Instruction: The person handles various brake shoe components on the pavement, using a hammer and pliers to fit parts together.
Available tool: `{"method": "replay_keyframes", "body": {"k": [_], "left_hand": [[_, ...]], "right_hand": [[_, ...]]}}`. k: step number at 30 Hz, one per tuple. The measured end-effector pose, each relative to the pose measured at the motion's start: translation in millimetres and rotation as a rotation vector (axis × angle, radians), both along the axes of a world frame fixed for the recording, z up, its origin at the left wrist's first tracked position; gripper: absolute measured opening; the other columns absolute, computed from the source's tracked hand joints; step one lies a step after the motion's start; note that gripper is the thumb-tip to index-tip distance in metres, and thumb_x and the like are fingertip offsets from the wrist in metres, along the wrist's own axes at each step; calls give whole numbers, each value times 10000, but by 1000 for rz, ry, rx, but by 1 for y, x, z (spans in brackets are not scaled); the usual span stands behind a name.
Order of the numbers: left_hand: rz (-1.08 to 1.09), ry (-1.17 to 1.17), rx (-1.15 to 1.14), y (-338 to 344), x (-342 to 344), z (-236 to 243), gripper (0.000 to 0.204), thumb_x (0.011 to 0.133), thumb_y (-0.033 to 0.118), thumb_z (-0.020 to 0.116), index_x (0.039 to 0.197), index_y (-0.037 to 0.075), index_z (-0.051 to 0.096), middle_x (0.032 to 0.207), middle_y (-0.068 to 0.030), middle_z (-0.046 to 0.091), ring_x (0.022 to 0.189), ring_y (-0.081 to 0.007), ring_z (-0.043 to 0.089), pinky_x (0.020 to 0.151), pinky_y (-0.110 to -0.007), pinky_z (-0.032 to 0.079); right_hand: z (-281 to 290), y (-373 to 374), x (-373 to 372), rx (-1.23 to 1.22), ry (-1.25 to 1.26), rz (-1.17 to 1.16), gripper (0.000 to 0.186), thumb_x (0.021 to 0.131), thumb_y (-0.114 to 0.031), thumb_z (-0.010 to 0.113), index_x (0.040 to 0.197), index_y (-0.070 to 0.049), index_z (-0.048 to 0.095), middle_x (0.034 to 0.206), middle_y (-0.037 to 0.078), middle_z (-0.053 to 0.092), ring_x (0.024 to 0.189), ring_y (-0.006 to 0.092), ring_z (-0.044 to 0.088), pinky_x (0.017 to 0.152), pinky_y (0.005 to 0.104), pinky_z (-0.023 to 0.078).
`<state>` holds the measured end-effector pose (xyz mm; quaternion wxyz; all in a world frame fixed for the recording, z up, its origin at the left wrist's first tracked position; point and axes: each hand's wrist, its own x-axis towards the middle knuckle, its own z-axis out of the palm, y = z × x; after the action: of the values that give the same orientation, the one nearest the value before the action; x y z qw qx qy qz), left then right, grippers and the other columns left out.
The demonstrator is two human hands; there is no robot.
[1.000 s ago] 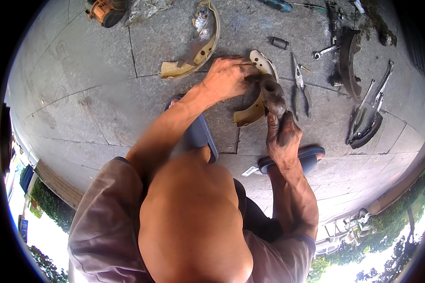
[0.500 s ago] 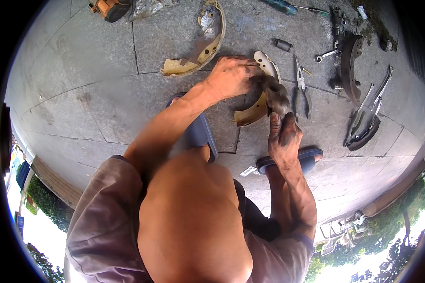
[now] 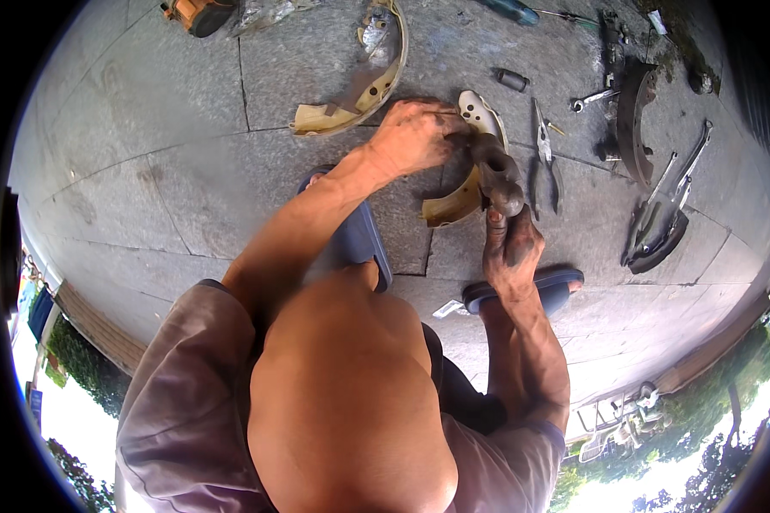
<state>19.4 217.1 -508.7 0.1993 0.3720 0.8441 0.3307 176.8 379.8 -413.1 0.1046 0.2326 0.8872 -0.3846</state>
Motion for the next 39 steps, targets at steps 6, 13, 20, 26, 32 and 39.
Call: {"method": "replay_keyframes", "body": {"k": [6, 13, 20, 26, 32, 39], "left_hand": [[72, 60, 136, -5, 10, -24, 339, 726, 121, 710, 1064, 143, 722, 1047, -45, 717, 994, -226, 679, 861, -349, 570], [135, 7, 369, -3, 7, -12, 418, 648, 44, 734, 1056, 131, 714, 1039, -41, 672, 944, -231, 678, 796, -337, 589], [89, 156, 372, -10, 10, -24, 454, 628, 75, 749, 1075, 145, 718, 1132, -61, 644, 1002, -254, 662, 842, -352, 580], [47, 221, 326, -8, 12, -28, 378, 679, 149, 731, 1055, 178, 724, 1181, -16, 625, 1121, -241, 596, 944, -352, 530], [64, 98, 337, -8, 10, -29, 362, 702, 170, 729, 1063, 195, 718, 1210, 10, 612, 1175, -227, 567, 975, -342, 511], [53, 134, 417, -7, 10, -25, 389, 661, 46, 728, 1043, 122, 729, 1144, -40, 648, 1070, -225, 648, 900, -331, 562]], "right_hand": [[9, 3, -1, -67, 70, 1, 390, 1018, -314, 547, 1192, 34, 587, 862, 227, 682, 790, 376, 704, 681, 418, 528], [-2, 1, -6, -30, -38, -19, 412, 1021, -330, 537, 1219, 29, 582, 879, 242, 682, 790, 380, 704, 686, 416, 528], [-15, 5, 6, -98, 236, 14, 460, 1052, -346, 456, 1283, 37, 566, 669, 27, 575, 590, 119, 508, 581, 320, 455], [-13, 3, 3, 6, 39, 1, 388, 1021, -296, 544, 1224, 31, 595, 939, 194, 694, 824, 234, 679, 733, 350, 526], [-10, 3, 8, -144, 232, -41, 356, 1018, -292, 543, 1142, 36, 600, 873, 178, 692, 751, 208, 656, 687, 336, 515], [-4, -7, -7, 56, 11, 31, 313, 1016, -268, 539, 1075, 35, 589, 893, 267, 676, 786, 409, 693, 683, 418, 527]]}}
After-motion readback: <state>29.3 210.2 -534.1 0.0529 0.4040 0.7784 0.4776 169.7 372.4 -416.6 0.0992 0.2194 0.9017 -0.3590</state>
